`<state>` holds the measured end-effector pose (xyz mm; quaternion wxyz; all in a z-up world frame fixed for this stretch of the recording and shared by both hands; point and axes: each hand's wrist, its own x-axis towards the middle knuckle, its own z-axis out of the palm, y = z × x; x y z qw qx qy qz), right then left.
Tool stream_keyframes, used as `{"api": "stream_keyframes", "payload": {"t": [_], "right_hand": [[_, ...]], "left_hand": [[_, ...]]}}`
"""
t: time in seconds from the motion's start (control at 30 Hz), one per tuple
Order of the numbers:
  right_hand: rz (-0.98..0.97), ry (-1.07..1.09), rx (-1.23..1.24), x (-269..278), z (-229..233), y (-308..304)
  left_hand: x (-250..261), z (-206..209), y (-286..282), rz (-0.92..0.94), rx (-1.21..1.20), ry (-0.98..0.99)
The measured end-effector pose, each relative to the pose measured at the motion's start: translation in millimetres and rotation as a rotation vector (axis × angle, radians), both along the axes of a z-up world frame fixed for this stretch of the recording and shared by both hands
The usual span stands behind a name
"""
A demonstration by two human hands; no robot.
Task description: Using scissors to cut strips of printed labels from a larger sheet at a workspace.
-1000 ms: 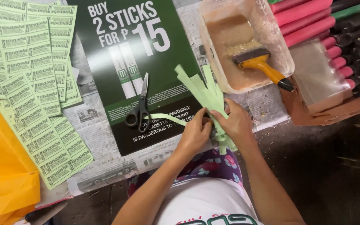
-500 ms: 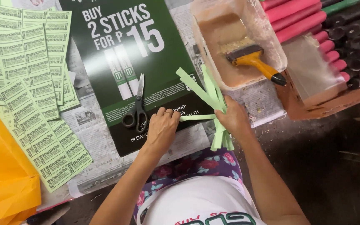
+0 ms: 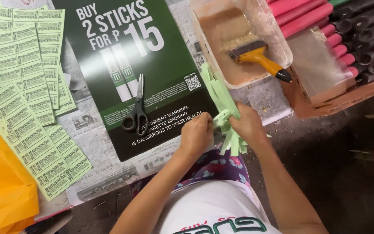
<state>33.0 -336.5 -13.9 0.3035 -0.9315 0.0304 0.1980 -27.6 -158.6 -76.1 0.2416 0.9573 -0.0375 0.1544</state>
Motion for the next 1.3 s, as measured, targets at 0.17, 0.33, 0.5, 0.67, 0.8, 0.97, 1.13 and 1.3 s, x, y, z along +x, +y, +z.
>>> {"api": "stream_keyframes", "payload": {"t": [0.17, 0.33, 0.5, 0.67, 0.8, 0.97, 1.13, 1.3], "right_hand": [[-0.004, -0.023, 0.068, -6, 6, 3], [0.262, -0.146, 0.051, -13, 17, 0], [0.321, -0.177, -0.133, -19, 2, 11], [0.292, -0.124, -0.276, -27, 4, 33], [0.278, -0.060, -0.271, -22, 5, 24], [0.082, 0.011, -0.012, -12, 4, 1], [0.051, -0.088, 0.122, -31, -22, -24], [0.046, 0.010, 0.042, -55, 59, 20]], "left_hand": [[0, -5, -9, -0.006, -0.056, 0.061], [1, -18, -7, -0.018, -0.018, 0.074], [2, 18, -13, -0.072, -0.117, 0.311], [-6, 68, -7, -0.095, -0.762, 0.644], [-6, 63, -11, -0.094, -1.070, 0.684], [1, 29, -33, 0.093, -1.649, 0.815], [7, 31, -39, 0.153, -1.776, 0.816], [-6, 74, -36, 0.044, -1.556, 0.733]]}}
